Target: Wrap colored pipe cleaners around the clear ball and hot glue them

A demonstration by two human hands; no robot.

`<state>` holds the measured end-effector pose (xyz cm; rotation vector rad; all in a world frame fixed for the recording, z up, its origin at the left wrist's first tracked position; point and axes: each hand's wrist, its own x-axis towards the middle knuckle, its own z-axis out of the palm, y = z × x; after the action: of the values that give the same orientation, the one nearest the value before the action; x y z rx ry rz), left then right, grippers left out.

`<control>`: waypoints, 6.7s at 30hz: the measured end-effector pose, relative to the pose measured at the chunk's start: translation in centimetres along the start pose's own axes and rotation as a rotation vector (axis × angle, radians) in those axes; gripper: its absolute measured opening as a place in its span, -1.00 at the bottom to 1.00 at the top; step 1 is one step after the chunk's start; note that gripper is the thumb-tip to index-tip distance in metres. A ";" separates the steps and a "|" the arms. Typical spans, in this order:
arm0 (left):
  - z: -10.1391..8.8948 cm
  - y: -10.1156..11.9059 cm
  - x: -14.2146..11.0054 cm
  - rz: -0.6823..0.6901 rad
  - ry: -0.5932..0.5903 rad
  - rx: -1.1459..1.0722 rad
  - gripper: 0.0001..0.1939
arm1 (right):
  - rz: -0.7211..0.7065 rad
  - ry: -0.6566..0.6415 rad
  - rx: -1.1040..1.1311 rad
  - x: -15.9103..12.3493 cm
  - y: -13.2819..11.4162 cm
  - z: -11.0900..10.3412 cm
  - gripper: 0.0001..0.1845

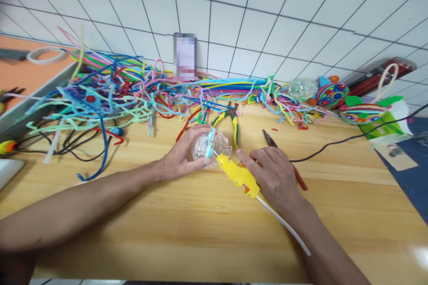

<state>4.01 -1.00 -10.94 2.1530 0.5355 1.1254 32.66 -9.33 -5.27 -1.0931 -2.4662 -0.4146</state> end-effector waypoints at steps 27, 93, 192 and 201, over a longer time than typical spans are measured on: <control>-0.1 -0.1 -0.2 -0.010 0.014 0.001 -0.27 | -0.033 -0.017 0.023 -0.4 0.5 0.3 -0.52; -0.1 -0.2 0.0 0.056 0.021 0.018 -0.27 | -0.015 0.021 0.077 -0.2 0.1 0.5 -0.50; -0.1 -0.2 0.0 0.016 0.009 0.023 -0.31 | -0.006 -0.052 0.175 -0.5 0.2 0.6 -0.60; -0.1 -0.2 0.0 0.032 -0.011 0.025 -0.26 | -0.018 -0.030 0.193 -0.5 0.3 0.6 -0.50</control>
<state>3.92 -0.87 -11.02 2.1947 0.5141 1.1288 32.99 -9.20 -5.96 -1.0049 -2.4832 -0.1619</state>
